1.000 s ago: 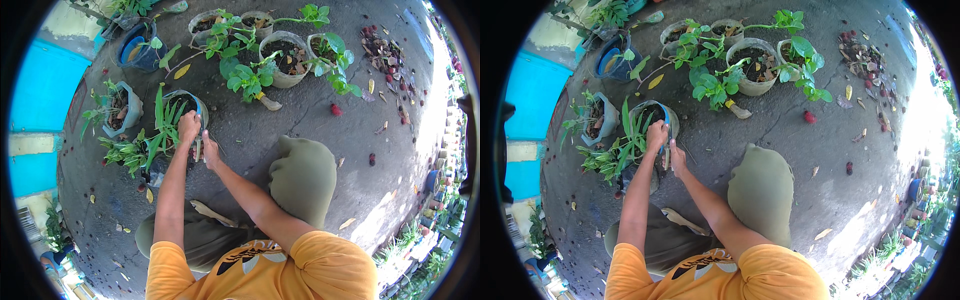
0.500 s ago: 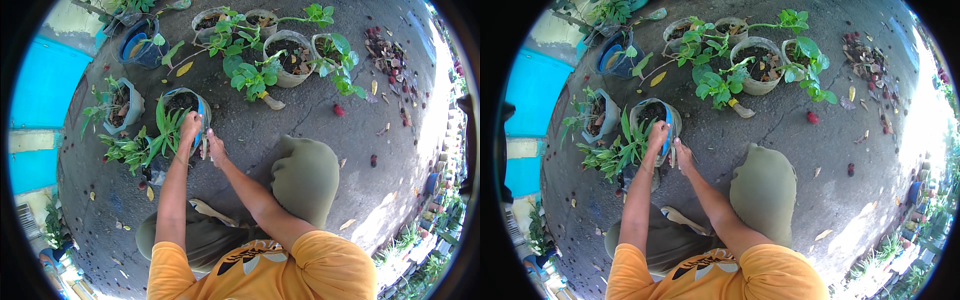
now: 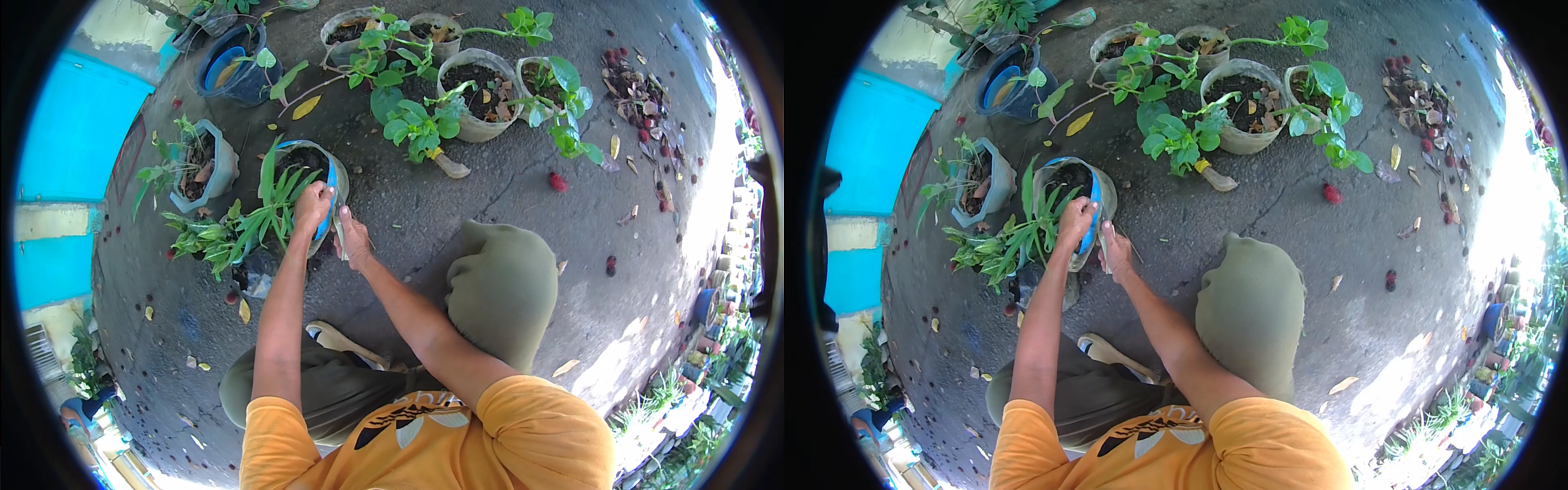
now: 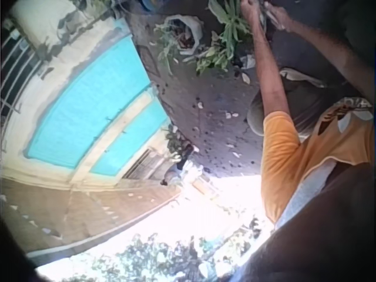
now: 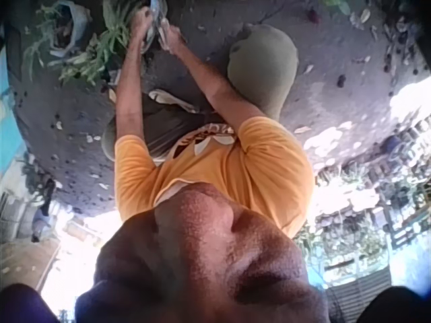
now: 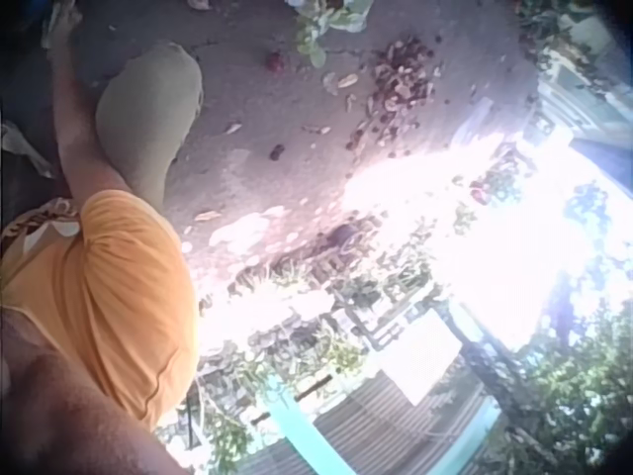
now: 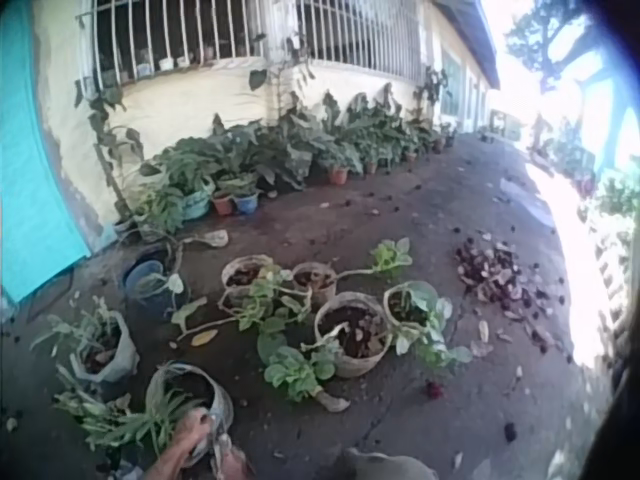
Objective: The person sits on the floor and trims a potted plant using shears. They hold the plant with one hand and cut leaves and stems with the other, placing the cut pieces on the ground.
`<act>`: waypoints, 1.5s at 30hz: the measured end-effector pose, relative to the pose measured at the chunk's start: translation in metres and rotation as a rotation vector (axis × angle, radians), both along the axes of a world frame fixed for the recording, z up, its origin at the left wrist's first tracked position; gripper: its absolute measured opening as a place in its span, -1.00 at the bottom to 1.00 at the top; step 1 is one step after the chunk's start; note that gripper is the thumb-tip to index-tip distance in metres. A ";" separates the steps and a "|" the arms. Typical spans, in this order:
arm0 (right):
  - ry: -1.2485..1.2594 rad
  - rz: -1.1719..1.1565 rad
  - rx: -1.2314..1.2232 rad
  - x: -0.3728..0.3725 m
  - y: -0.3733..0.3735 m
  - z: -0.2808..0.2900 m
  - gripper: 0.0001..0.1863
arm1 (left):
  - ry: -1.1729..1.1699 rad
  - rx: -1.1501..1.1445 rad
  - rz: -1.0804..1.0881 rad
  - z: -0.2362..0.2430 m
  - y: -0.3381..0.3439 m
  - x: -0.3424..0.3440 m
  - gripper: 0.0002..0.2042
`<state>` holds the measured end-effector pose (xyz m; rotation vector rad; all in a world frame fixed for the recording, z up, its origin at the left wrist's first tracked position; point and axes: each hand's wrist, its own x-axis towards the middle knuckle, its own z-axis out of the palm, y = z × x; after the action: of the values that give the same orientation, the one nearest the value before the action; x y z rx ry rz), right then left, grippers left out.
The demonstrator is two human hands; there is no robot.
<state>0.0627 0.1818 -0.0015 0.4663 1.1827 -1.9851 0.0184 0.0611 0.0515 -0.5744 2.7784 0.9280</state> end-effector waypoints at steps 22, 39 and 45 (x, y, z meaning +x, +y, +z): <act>-0.238 0.344 -0.358 0.030 0.059 -0.001 -0.09 | 0.050 -0.211 -0.008 0.002 0.028 -0.013 -0.71; -0.187 0.346 -0.206 0.019 0.062 0.009 -0.12 | 0.134 -0.076 0.001 -0.009 0.013 -0.006 -0.73; -0.163 0.322 -0.067 0.015 0.052 0.015 -0.14 | -0.028 -0.003 -0.050 0.001 0.009 -0.007 -0.77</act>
<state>0.0773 0.2334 0.0137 0.3696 1.0159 -1.6725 0.0111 0.0703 0.0527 -0.5120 2.7564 0.8993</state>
